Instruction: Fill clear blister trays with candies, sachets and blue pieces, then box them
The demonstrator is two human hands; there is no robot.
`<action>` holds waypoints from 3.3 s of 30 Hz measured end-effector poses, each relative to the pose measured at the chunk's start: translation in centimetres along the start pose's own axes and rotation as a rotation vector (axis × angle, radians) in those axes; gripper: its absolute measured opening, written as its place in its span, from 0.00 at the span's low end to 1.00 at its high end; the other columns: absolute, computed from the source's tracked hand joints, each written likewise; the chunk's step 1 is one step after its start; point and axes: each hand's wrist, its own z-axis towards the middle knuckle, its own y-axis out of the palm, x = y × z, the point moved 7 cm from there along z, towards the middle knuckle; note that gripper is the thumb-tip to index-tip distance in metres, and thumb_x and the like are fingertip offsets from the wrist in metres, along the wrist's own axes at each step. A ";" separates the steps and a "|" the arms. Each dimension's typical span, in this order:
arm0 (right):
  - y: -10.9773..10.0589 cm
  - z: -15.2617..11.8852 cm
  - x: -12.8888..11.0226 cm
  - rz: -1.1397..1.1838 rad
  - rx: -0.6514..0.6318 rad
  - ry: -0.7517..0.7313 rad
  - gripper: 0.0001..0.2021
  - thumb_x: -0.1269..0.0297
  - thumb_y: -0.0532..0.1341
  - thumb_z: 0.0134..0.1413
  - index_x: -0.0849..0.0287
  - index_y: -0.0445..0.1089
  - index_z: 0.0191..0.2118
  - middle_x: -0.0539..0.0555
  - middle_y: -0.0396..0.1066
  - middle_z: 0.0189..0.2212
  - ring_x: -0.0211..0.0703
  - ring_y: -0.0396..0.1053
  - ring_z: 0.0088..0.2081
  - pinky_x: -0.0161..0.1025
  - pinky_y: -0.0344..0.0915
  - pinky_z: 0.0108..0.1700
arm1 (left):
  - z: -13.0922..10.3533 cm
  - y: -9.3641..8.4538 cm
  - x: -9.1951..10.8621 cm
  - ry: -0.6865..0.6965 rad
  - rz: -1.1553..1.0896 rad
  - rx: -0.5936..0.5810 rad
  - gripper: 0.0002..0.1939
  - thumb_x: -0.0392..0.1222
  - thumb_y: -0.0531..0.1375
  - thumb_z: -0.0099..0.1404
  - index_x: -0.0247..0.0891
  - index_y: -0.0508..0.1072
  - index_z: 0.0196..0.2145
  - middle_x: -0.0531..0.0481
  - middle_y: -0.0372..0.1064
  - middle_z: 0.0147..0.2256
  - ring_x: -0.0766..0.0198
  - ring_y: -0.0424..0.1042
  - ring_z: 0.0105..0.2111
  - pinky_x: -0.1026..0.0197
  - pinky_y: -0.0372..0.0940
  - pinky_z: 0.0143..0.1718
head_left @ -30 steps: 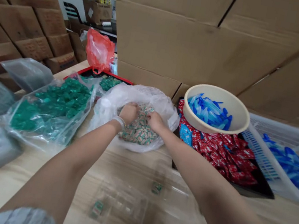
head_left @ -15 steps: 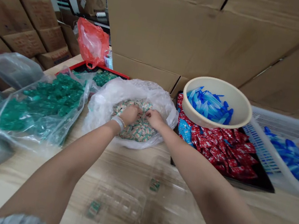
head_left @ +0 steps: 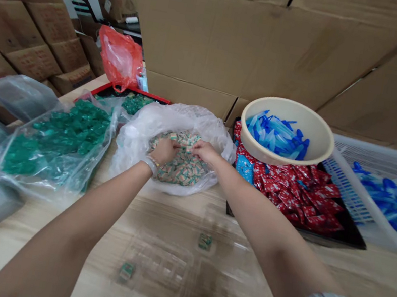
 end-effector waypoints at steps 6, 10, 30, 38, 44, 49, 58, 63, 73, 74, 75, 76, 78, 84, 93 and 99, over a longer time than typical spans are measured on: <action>1.2 -0.5 -0.9 0.111 -0.046 0.004 0.05 0.75 0.60 0.37 0.61 0.62 0.19 0.43 0.58 0.14 0.29 0.55 0.18 0.29 0.54 0.23 | -0.2 1.0 -1.4 -0.094 -0.134 -0.045 0.15 0.31 0.51 0.56 0.30 0.73 0.39 0.46 0.73 0.29 0.67 0.70 0.24 0.67 0.64 0.26; 1.7 -0.6 -1.0 0.146 -0.026 0.009 0.06 0.77 0.60 0.35 0.61 0.62 0.19 0.43 0.58 0.15 0.29 0.55 0.20 0.28 0.53 0.25 | -0.6 0.9 -1.3 -0.087 -0.182 -0.016 0.15 0.31 0.52 0.55 0.31 0.73 0.40 0.47 0.73 0.31 0.67 0.70 0.25 0.67 0.65 0.27; 4.4 -4.1 -1.5 0.287 -0.051 0.514 0.06 0.75 0.51 0.53 0.61 0.62 0.28 0.44 0.59 0.13 0.27 0.46 0.11 0.27 0.45 0.15 | -2.3 0.3 -1.1 -0.184 -0.077 0.187 0.14 0.41 0.52 0.56 0.31 0.75 0.26 0.45 0.72 0.23 0.63 0.69 0.26 0.65 0.60 0.29; 0.2 -2.1 0.2 0.057 0.128 0.307 0.07 0.66 0.55 0.49 0.62 0.68 0.29 0.49 0.64 0.15 0.32 0.56 0.15 0.30 0.54 0.20 | -1.3 -1.8 -1.4 -0.147 -0.052 0.213 0.14 0.36 0.55 0.53 0.30 0.75 0.36 0.43 0.73 0.33 0.62 0.69 0.33 0.64 0.61 0.36; 0.8 -1.1 -2.4 -0.184 0.091 -0.090 0.11 0.73 0.55 0.46 0.58 0.71 0.36 0.51 0.71 0.32 0.37 0.67 0.33 0.33 0.61 0.39 | -1.6 -3.2 -3.5 -0.167 -0.071 0.227 0.13 0.35 0.53 0.54 0.28 0.74 0.35 0.45 0.72 0.30 0.63 0.68 0.31 0.64 0.62 0.34; 3.6 0.0 -4.0 -0.463 0.096 -0.260 0.11 0.68 0.58 0.45 0.60 0.72 0.37 0.56 0.69 0.39 0.41 0.65 0.40 0.36 0.60 0.43 | -1.6 -1.7 -3.8 -0.165 -0.093 0.201 0.11 0.35 0.54 0.53 0.30 0.74 0.31 0.47 0.71 0.26 0.64 0.68 0.29 0.64 0.63 0.32; 3.6 -1.1 -3.7 -0.609 -0.101 -0.334 0.08 0.72 0.55 0.49 0.60 0.72 0.31 0.53 0.71 0.31 0.39 0.66 0.35 0.34 0.60 0.39 | -3.8 -1.0 -1.9 0.006 -0.128 0.124 0.11 0.33 0.53 0.54 0.32 0.72 0.34 0.46 0.71 0.31 0.63 0.69 0.32 0.62 0.63 0.38; 2.7 -6.8 -4.3 -0.658 -0.071 -0.432 0.11 0.71 0.54 0.51 0.61 0.69 0.39 0.57 0.66 0.40 0.42 0.64 0.41 0.37 0.59 0.43 | -9.7 -1.1 -0.3 0.132 -0.139 0.213 0.10 0.34 0.50 0.58 0.34 0.68 0.37 0.47 0.69 0.34 0.63 0.68 0.35 0.63 0.62 0.39; 7.6 -14.6 -4.5 -0.894 -0.355 -0.526 0.09 0.73 0.53 0.50 0.61 0.70 0.34 0.59 0.70 0.34 0.46 0.66 0.38 0.38 0.58 0.37 | -12.8 0.6 -1.4 0.060 0.303 -0.004 0.13 0.36 0.43 0.64 0.33 0.62 0.44 0.40 0.64 0.41 0.62 0.69 0.30 0.62 0.60 0.30; 7.9 -14.7 -4.1 -0.862 -0.396 -0.513 0.10 0.74 0.52 0.49 0.61 0.70 0.33 0.58 0.71 0.32 0.44 0.66 0.35 0.36 0.58 0.35 | -12.8 1.0 -1.6 0.058 0.282 -0.040 0.13 0.35 0.43 0.64 0.33 0.63 0.43 0.40 0.64 0.40 0.62 0.69 0.30 0.62 0.60 0.31; 8.1 -14.8 -3.9 -0.821 -0.434 -0.515 0.10 0.74 0.52 0.49 0.61 0.70 0.31 0.57 0.71 0.31 0.43 0.66 0.34 0.35 0.58 0.34 | -12.8 1.2 -1.6 0.065 0.256 -0.064 0.12 0.35 0.44 0.64 0.33 0.63 0.42 0.41 0.65 0.39 0.62 0.69 0.31 0.62 0.60 0.32; 8.1 -15.0 -3.7 -0.779 -0.461 -0.523 0.09 0.74 0.53 0.48 0.61 0.71 0.30 0.56 0.71 0.30 0.42 0.66 0.32 0.35 0.57 0.33 | -13.0 1.2 -1.6 0.080 0.227 -0.076 0.11 0.35 0.45 0.63 0.32 0.64 0.41 0.41 0.66 0.38 0.62 0.69 0.32 0.62 0.60 0.33; 7.8 -15.6 -3.8 -0.706 -0.485 -0.534 0.09 0.75 0.53 0.46 0.61 0.71 0.28 0.54 0.71 0.26 0.39 0.65 0.29 0.33 0.56 0.31 | -13.6 1.1 -1.3 0.114 0.164 -0.079 0.10 0.33 0.47 0.61 0.32 0.64 0.39 0.42 0.67 0.36 0.62 0.68 0.34 0.63 0.60 0.35; 6.8 -17.6 -3.9 -0.509 -0.613 -0.448 0.08 0.76 0.55 0.44 0.61 0.70 0.25 0.48 0.65 0.19 0.32 0.57 0.21 0.30 0.53 0.26 | -15.6 0.8 -0.9 0.135 0.003 -0.188 0.07 0.32 0.49 0.58 0.33 0.67 0.29 0.46 0.68 0.27 0.63 0.67 0.28 0.63 0.60 0.32; 1.7 -10.6 -4.4 -0.440 -0.070 -0.270 0.13 0.76 0.53 0.48 0.61 0.69 0.38 0.53 0.68 0.33 0.36 0.64 0.33 0.32 0.59 0.37 | -9.4 -0.3 -1.4 -0.150 -0.430 0.020 0.13 0.36 0.54 0.57 0.30 0.68 0.40 0.46 0.71 0.33 0.67 0.70 0.29 0.66 0.64 0.30; 3.7 -9.6 -3.3 -0.559 -0.007 -0.268 0.08 0.70 0.56 0.48 0.62 0.69 0.34 0.56 0.66 0.34 0.39 0.64 0.34 0.34 0.59 0.37 | -7.2 2.7 -1.4 -0.296 -0.360 -0.059 0.10 0.33 0.57 0.53 0.28 0.72 0.34 0.46 0.71 0.25 0.66 0.69 0.23 0.66 0.63 0.24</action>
